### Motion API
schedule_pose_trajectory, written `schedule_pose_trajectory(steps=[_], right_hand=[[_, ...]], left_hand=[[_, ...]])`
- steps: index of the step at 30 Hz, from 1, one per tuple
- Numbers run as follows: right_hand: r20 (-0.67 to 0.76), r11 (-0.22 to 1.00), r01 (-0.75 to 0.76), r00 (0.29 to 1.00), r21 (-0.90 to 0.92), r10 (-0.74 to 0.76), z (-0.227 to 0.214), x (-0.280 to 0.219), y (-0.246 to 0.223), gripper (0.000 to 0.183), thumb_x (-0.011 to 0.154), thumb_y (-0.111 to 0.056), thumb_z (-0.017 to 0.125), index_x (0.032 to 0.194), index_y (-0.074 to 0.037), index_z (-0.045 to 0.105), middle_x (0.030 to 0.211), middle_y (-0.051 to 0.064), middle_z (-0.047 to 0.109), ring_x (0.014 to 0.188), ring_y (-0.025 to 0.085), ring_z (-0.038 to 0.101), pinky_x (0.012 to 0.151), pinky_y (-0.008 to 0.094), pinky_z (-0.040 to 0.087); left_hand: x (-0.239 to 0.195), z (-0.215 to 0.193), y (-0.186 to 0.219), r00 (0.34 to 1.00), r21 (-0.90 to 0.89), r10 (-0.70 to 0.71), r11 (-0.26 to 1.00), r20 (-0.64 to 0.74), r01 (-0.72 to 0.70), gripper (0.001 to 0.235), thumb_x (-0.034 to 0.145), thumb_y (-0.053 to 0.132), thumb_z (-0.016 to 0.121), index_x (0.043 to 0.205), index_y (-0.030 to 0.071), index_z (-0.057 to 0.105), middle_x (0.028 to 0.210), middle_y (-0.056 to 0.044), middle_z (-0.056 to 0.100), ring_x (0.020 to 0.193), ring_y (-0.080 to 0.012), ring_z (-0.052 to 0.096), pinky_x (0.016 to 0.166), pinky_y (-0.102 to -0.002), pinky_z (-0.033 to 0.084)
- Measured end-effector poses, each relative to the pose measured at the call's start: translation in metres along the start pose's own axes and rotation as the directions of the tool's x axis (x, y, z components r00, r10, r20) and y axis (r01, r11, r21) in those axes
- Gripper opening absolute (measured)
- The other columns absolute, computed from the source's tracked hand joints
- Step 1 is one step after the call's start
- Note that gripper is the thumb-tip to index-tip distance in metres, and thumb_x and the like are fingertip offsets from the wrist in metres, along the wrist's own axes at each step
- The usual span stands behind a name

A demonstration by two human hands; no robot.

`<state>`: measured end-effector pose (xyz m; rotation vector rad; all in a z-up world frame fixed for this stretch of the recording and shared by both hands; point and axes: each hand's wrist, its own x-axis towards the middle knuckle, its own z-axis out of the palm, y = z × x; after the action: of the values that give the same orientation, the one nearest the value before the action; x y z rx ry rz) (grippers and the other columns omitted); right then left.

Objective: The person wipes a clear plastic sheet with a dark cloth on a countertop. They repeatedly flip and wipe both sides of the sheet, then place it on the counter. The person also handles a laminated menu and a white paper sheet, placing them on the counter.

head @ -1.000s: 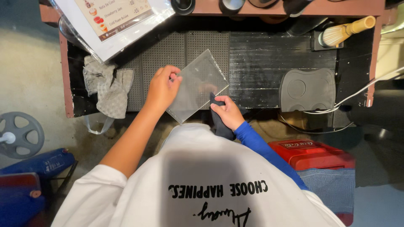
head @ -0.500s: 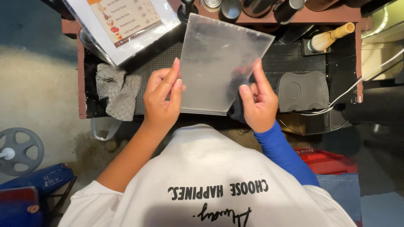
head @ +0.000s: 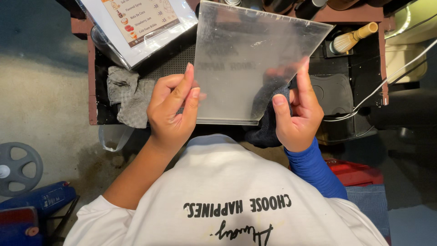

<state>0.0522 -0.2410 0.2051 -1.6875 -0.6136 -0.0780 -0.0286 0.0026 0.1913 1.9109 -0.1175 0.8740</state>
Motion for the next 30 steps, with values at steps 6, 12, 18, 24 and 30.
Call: schedule_pose_trajectory(steps=[6, 12, 18, 24, 30], right_hand=[[-0.001, 1.0, -0.003, 1.0, 0.0, 0.003, -0.001, -0.006, -0.003, 0.071, 0.111, -0.004, 0.062, 0.168, 0.005, 0.021, 0.133, 0.005, 0.067, 0.072, -0.001, 0.035, 0.07, 0.012, 0.036], [-0.043, 0.999, -0.012, 0.999, -0.048, 0.01, 0.001, -0.009, -0.001, 0.069, 0.11, -0.005, 0.066, 0.164, 0.006, 0.024, 0.088, -0.008, 0.043, 0.071, 0.0, 0.03, 0.067, 0.012, 0.03], [-0.006, 0.986, 0.039, 0.999, -0.162, -0.041, 0.004, -0.01, -0.004, 0.07, 0.111, -0.003, 0.066, 0.164, 0.006, 0.022, 0.081, -0.007, 0.048, 0.074, 0.002, 0.04, 0.075, 0.013, 0.036], [-0.01, 0.979, 0.069, 0.997, -0.193, -0.072, 0.006, -0.009, -0.004, 0.072, 0.11, -0.004, 0.068, 0.164, 0.005, 0.021, 0.078, -0.007, 0.045, 0.071, 0.002, 0.039, 0.073, 0.013, 0.037], [-0.038, 0.956, 0.054, 0.997, -0.29, -0.068, 0.003, -0.007, 0.003, 0.073, 0.106, -0.003, 0.07, 0.163, 0.004, 0.025, 0.077, -0.007, 0.036, 0.068, 0.003, 0.032, 0.067, 0.014, 0.031]], left_hand=[[-0.004, -0.005, 0.003, 1.0, -0.013, 0.013, 1.0, -0.024, -0.013, 0.042, 0.107, -0.007, 0.069, 0.145, 0.007, 0.06, 0.115, -0.008, 0.063, 0.087, -0.0115, 0.07, 0.077, -0.02, 0.058], [-0.003, -0.005, 0.007, 0.999, 0.027, 0.02, 0.999, -0.044, -0.019, 0.04, 0.104, -0.006, 0.072, 0.141, 0.005, 0.063, 0.116, -0.009, 0.065, 0.092, -0.0118, 0.066, 0.08, -0.021, 0.058], [-0.001, -0.002, 0.008, 0.981, -0.115, -0.187, 0.977, -0.042, 0.181, 0.036, 0.104, -0.003, 0.071, 0.139, 0.003, 0.065, 0.129, -0.01, 0.06, 0.109, -0.012, 0.063, 0.093, -0.025, 0.063], [-0.003, 0.002, 0.007, 0.949, -0.323, -0.315, 0.897, 0.01, 0.301, 0.034, 0.105, 0.0, 0.067, 0.139, 0.0, 0.063, 0.137, -0.009, 0.059, 0.126, -0.0153, 0.062, 0.107, -0.031, 0.06], [-0.005, 0.006, 0.004, 0.915, -0.391, -0.403, 0.842, 0.002, 0.372, 0.04, 0.104, -0.001, 0.067, 0.143, 0.0, 0.059, 0.131, -0.01, 0.059, 0.12, -0.0152, 0.062, 0.102, -0.03, 0.061]])
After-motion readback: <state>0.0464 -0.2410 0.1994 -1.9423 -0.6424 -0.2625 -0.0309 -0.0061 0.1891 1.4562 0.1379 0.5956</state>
